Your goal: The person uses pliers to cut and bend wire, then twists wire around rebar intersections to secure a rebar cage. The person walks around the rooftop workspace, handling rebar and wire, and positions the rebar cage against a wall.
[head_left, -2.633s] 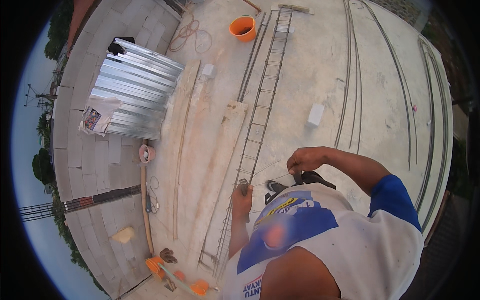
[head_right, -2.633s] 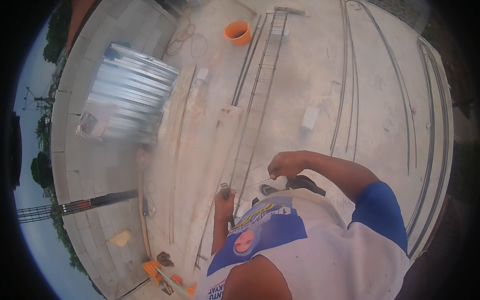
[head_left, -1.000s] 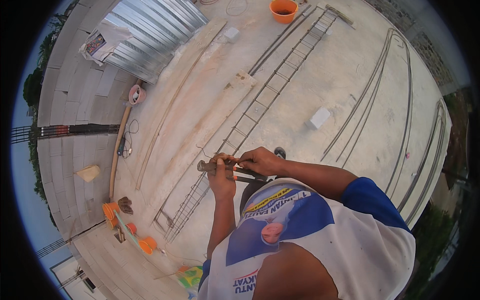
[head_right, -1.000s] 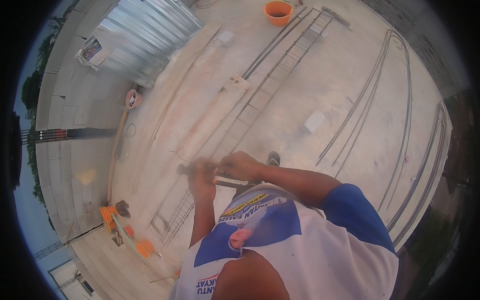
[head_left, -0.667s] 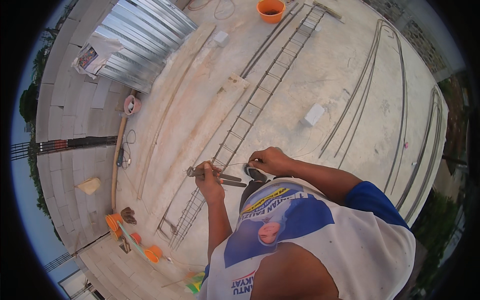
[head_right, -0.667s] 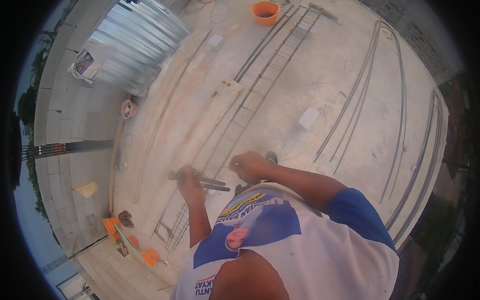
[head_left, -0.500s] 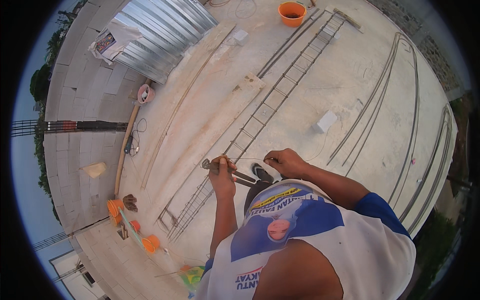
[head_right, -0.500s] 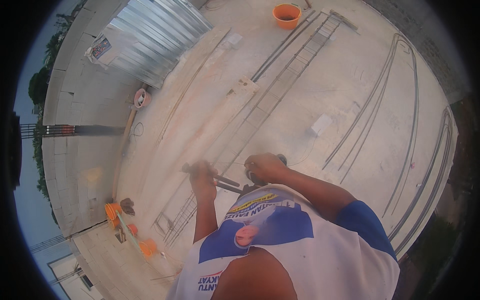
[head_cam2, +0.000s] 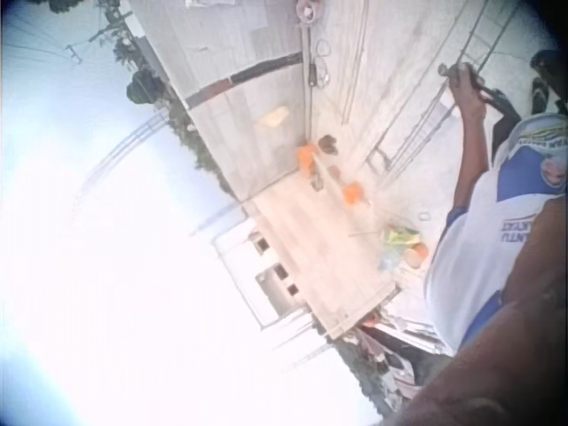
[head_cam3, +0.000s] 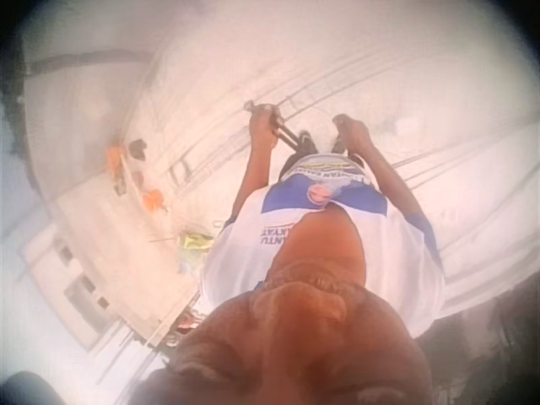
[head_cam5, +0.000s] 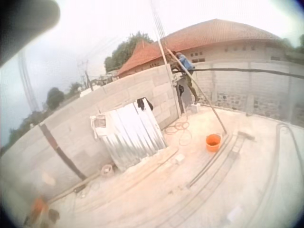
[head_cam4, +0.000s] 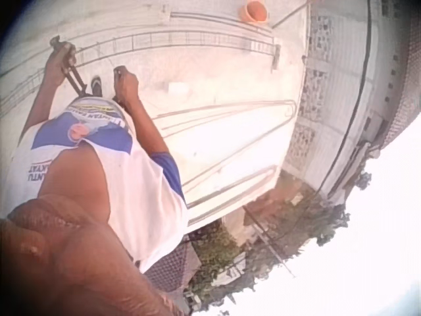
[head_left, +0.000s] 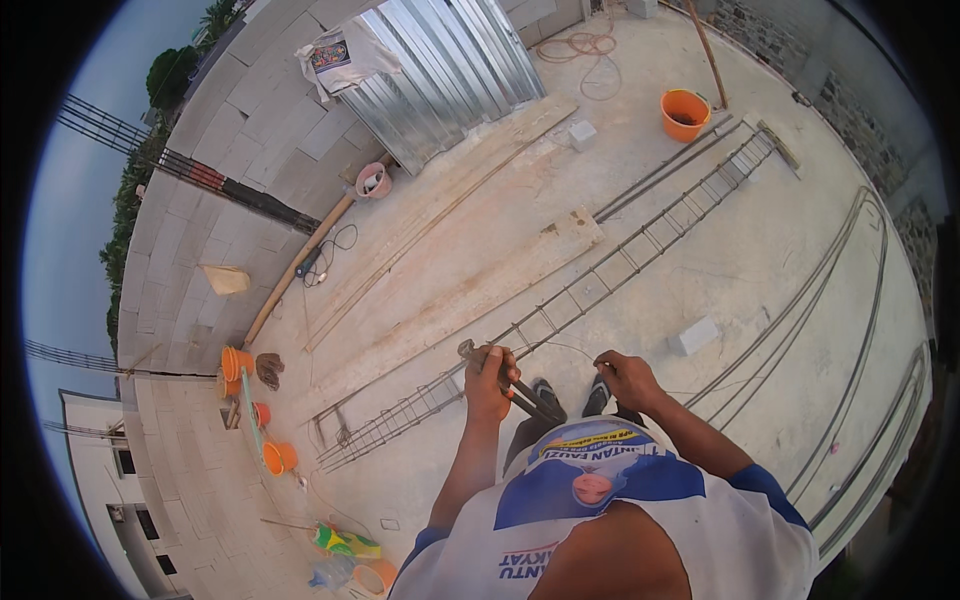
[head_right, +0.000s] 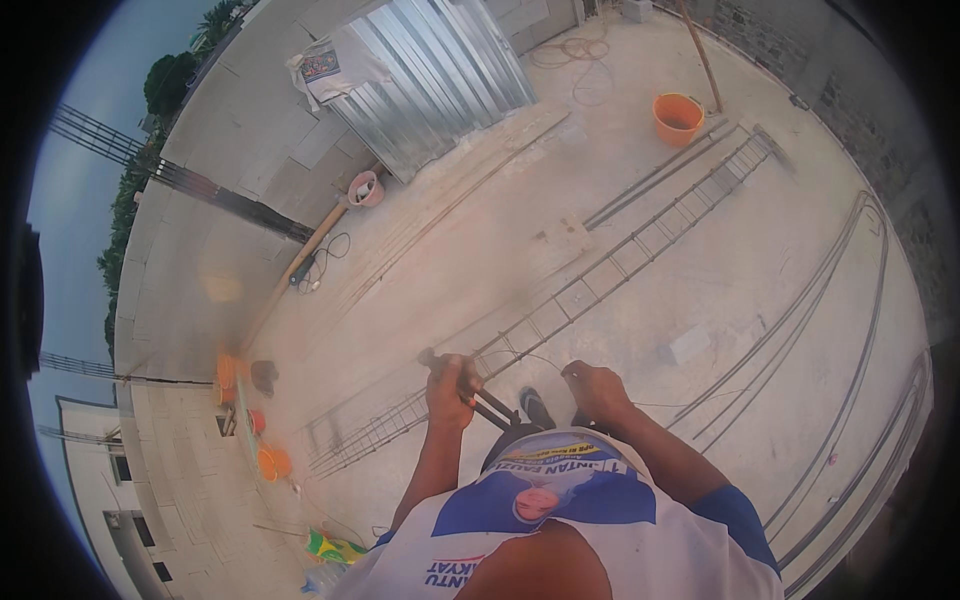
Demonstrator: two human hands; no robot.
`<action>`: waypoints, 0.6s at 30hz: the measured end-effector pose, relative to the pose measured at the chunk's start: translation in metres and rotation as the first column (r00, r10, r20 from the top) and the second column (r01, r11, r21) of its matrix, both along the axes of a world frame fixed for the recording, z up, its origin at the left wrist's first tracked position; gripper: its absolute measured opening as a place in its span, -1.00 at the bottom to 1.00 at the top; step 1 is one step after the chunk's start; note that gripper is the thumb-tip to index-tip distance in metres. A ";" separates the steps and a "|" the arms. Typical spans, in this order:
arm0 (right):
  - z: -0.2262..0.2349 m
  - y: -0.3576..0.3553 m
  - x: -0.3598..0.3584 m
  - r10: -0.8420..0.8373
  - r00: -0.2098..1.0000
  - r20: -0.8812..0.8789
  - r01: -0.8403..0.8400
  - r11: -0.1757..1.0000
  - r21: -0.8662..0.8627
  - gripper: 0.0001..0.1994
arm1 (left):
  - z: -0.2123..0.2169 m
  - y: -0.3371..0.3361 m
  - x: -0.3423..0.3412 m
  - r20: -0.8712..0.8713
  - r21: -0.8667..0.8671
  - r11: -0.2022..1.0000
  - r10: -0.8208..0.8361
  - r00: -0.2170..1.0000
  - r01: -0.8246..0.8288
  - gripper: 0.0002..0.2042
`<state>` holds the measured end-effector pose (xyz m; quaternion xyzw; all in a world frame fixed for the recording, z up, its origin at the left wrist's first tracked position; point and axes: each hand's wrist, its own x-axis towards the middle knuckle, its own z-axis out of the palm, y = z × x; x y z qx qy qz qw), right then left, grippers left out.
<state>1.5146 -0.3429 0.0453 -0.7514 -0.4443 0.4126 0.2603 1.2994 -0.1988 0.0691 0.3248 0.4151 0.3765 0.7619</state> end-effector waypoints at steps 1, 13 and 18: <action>0.004 0.000 0.000 0.002 0.993 -0.116 -0.001 1.000 0.005 -0.72 | -0.001 -0.001 -0.003 0.015 0.010 0.999 -0.046 0.999 0.045 -0.84; 0.018 0.010 -0.011 -0.015 0.892 -0.451 0.087 0.986 0.141 -0.68 | 0.016 0.003 -0.003 -0.207 0.033 0.985 -0.161 0.965 0.172 -0.80; 0.022 0.009 -0.020 -0.028 0.914 -0.404 0.122 0.970 0.211 -0.71 | 0.022 0.007 -0.015 -0.415 0.080 0.959 -0.215 0.884 0.271 -0.79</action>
